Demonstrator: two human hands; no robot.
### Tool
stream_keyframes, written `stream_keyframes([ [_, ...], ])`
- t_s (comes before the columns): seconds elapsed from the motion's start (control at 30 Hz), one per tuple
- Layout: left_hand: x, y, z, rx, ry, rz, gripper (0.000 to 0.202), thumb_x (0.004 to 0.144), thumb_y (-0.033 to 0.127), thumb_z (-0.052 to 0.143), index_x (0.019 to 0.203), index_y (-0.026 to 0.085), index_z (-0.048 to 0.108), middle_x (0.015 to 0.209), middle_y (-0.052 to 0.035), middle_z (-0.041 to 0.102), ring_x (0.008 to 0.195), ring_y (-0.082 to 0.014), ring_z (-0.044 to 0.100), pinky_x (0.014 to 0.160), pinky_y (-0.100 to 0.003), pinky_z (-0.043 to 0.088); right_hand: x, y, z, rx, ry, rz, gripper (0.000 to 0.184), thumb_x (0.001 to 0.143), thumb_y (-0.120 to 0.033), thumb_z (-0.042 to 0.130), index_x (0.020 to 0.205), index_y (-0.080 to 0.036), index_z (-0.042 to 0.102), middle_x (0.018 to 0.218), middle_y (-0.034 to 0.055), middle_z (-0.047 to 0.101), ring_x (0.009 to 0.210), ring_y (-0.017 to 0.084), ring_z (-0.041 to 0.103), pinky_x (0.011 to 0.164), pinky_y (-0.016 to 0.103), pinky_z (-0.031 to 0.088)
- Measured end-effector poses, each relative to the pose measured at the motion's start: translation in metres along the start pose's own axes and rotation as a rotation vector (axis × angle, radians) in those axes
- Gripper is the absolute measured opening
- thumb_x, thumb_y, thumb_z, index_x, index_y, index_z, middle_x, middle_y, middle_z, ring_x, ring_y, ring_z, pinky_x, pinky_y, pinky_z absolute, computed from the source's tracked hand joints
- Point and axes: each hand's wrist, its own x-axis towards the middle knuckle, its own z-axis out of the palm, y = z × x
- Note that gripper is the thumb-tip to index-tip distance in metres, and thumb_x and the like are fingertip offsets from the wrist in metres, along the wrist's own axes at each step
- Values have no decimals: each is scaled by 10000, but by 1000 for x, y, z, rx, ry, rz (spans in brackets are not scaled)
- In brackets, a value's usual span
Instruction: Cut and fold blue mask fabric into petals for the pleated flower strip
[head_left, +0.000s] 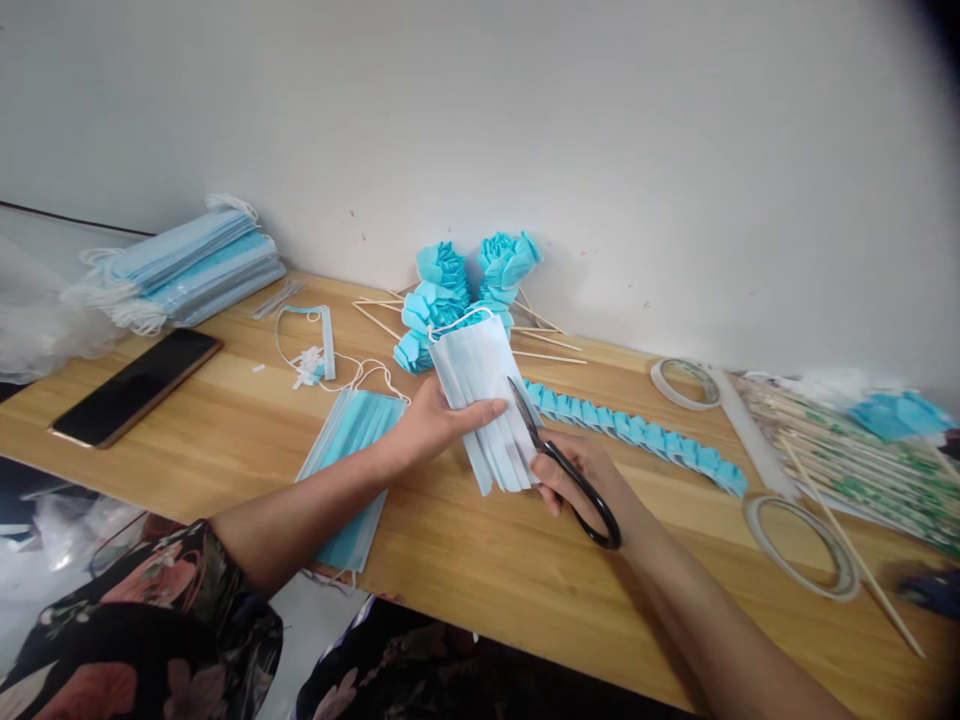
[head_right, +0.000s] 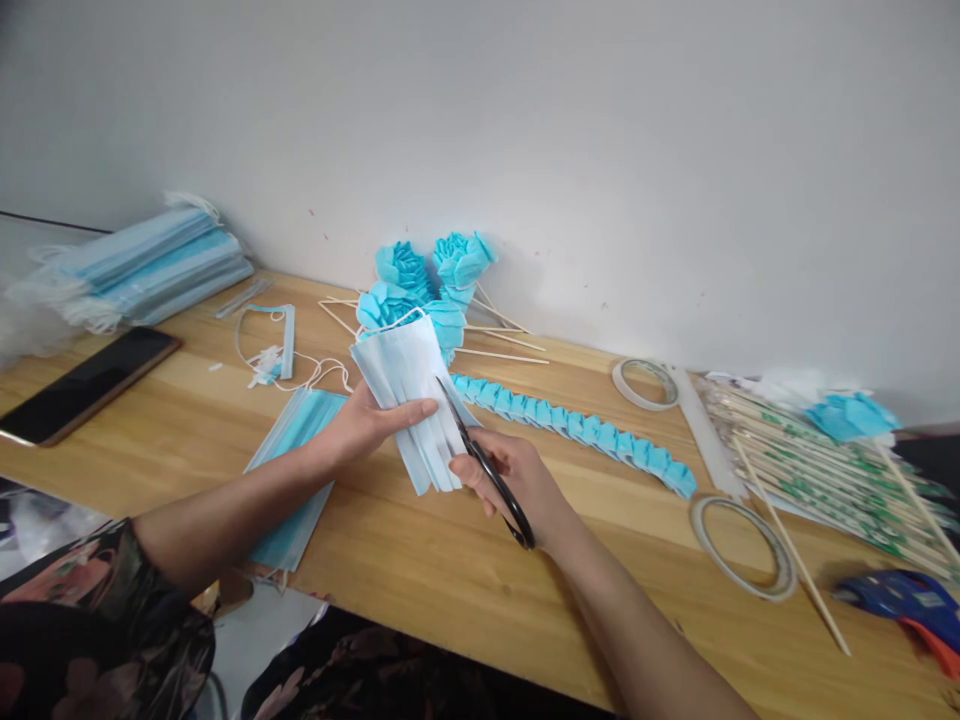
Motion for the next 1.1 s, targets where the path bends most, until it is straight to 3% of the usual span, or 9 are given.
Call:
stream_keyframes([
  [0.6,1,-2,-1,25,-2,11,455,688,423,771,1000,109,667,1047,-146,709,974,-303,663,869,-443,559,-1,4,3,40,52,31,501,789,-676,601,679,-197,505,540,-57,411,416,71,376,388,205,336],
  [1.1,2,-10,0,-123,-42,-45,419,702,388,775,996,113,658,1002,-130,699,922,-275,665,861,-428,553,-1,5,3,-23,84,3,494,828,-660,555,661,-201,484,549,-50,411,414,76,376,388,215,304],
])
